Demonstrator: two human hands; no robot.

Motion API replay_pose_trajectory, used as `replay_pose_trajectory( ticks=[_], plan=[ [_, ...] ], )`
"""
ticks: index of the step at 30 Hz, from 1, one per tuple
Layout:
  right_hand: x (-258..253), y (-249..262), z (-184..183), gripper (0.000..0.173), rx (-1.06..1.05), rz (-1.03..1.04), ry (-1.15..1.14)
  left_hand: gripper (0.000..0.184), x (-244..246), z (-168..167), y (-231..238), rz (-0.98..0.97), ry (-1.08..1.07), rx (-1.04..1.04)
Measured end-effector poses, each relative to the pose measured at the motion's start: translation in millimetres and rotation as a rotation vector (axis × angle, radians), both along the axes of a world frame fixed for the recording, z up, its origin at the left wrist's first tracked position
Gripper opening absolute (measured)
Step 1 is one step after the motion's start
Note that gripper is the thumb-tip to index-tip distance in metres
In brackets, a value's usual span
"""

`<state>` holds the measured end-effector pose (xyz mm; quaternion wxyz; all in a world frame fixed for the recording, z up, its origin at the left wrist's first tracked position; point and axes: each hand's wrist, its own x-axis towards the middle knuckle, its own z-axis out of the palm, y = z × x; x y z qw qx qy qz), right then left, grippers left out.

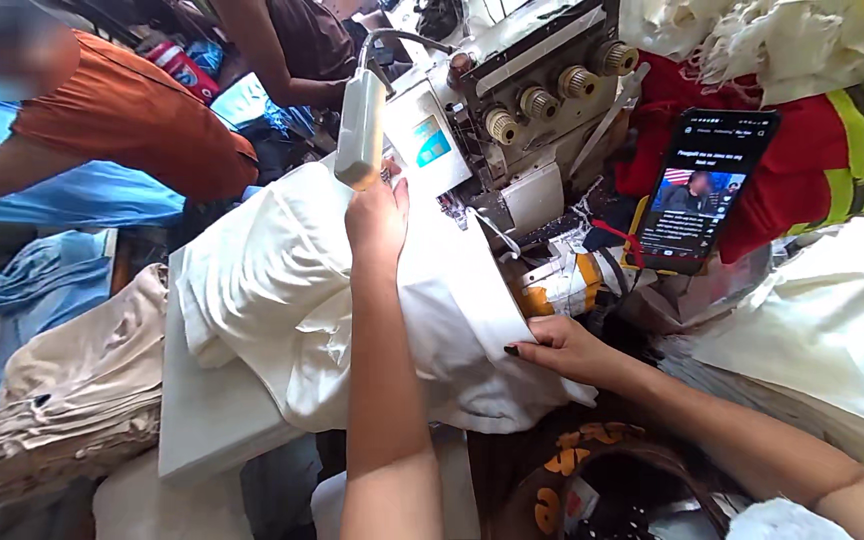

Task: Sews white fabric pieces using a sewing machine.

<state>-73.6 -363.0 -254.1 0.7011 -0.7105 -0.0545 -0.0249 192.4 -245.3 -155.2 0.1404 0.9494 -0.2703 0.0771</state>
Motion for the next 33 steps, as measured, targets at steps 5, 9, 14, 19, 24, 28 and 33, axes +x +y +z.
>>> replay_pose_trajectory(
  ticks=[5, 9, 14, 19, 24, 28, 33],
  plan=[
    [-0.6, 2.5, 6.7, 0.034, -0.047, -0.017, -0.005, 0.036, 7.4, -4.7, 15.5, 0.056, -0.197, -0.278],
    [-14.5, 1.7, 10.3, 0.036, -0.041, -0.011, 0.010, 0.035, -72.0, -39.3, 76.9, -0.008, -0.376, -0.430],
    [-32.5, -3.0, 8.8, 0.035, -0.037, 0.054, 0.119, 0.028, -225.5, -131.2, 156.6, 0.233, -0.289, -0.552],
    [-47.2, -6.5, 10.0, 0.028, 0.074, 0.068, 0.315, 0.058, -293.1, -211.3, 195.4, 0.595, 0.432, -0.668],
    [-63.5, -4.4, 0.0, 0.022, 0.266, 0.029, 0.425, 0.033, -289.7, -224.1, 180.3, 0.600, 0.607, -0.561],
    [-76.2, -0.7, -7.7, 0.020, 0.342, -0.022, 0.457, 0.021, -291.7, -208.8, 208.3, 0.649, 0.346, -0.625],
    [-81.7, 9.5, -11.8, 0.012, 0.317, -0.169, 0.387, 0.027, -303.4, -158.1, 268.1, 0.828, 0.060, -0.498]
  ],
)
